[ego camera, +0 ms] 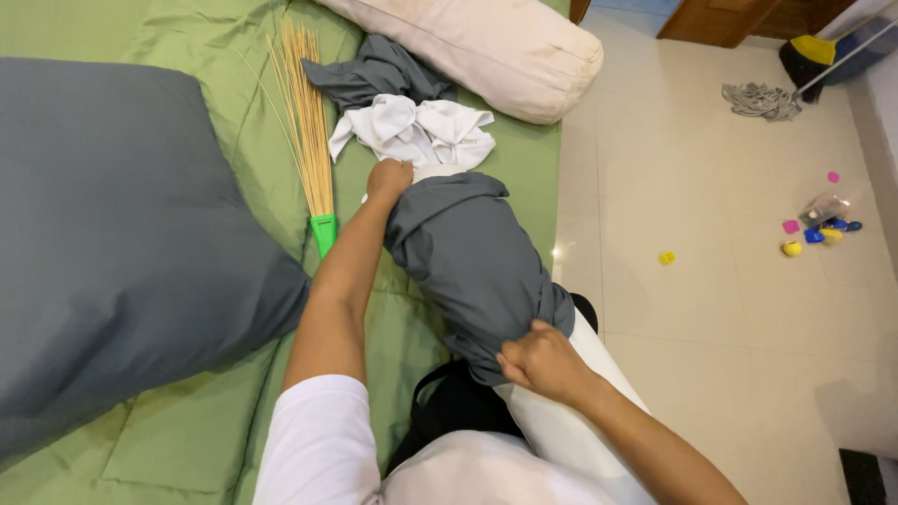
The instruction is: The person uses a broom to hit a cylindrical pillow on a bed, then picks up a gray pillowcase and puts it onto the pillow. The person adjusts the case and smooths the pillow.
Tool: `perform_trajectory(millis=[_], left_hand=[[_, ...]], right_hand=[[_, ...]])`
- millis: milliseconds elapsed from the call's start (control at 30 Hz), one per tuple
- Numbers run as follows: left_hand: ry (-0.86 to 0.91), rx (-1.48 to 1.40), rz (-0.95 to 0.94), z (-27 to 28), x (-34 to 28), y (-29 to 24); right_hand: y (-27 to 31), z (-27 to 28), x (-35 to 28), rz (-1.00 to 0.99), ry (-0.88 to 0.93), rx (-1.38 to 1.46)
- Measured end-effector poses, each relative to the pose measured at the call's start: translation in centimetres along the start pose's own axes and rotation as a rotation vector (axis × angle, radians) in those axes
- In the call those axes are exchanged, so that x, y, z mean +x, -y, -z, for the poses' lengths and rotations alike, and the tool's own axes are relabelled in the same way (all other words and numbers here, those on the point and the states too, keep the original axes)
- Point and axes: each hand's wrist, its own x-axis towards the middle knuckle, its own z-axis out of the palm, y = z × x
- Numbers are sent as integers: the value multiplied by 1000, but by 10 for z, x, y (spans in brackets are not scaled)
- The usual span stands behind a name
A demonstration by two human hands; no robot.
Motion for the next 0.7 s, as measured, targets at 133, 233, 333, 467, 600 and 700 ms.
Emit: perform_trajectory(millis=[133, 233, 333, 467, 600, 700], left_hand=[[-135, -49, -81, -8, 2, 16], [-174, -108, -178, -41, 16, 33], [-214, -279, -332, -42, 15, 47], [-235, -523, -435, -25, 6, 51], [-183, -809, -494, 3, -1, 30], [-63, -868, -498, 34, -26, 19]], right_hand=[[19, 22, -28, 12, 192, 186], [15, 27, -37, 59, 239, 273], [-16, 38, -34, -198, 105, 411], [-121, 24, -42, -445, -323, 690], [-179, -54, -66, -791, -5, 914], [-160, -65, -55, -707, -4, 1033]])
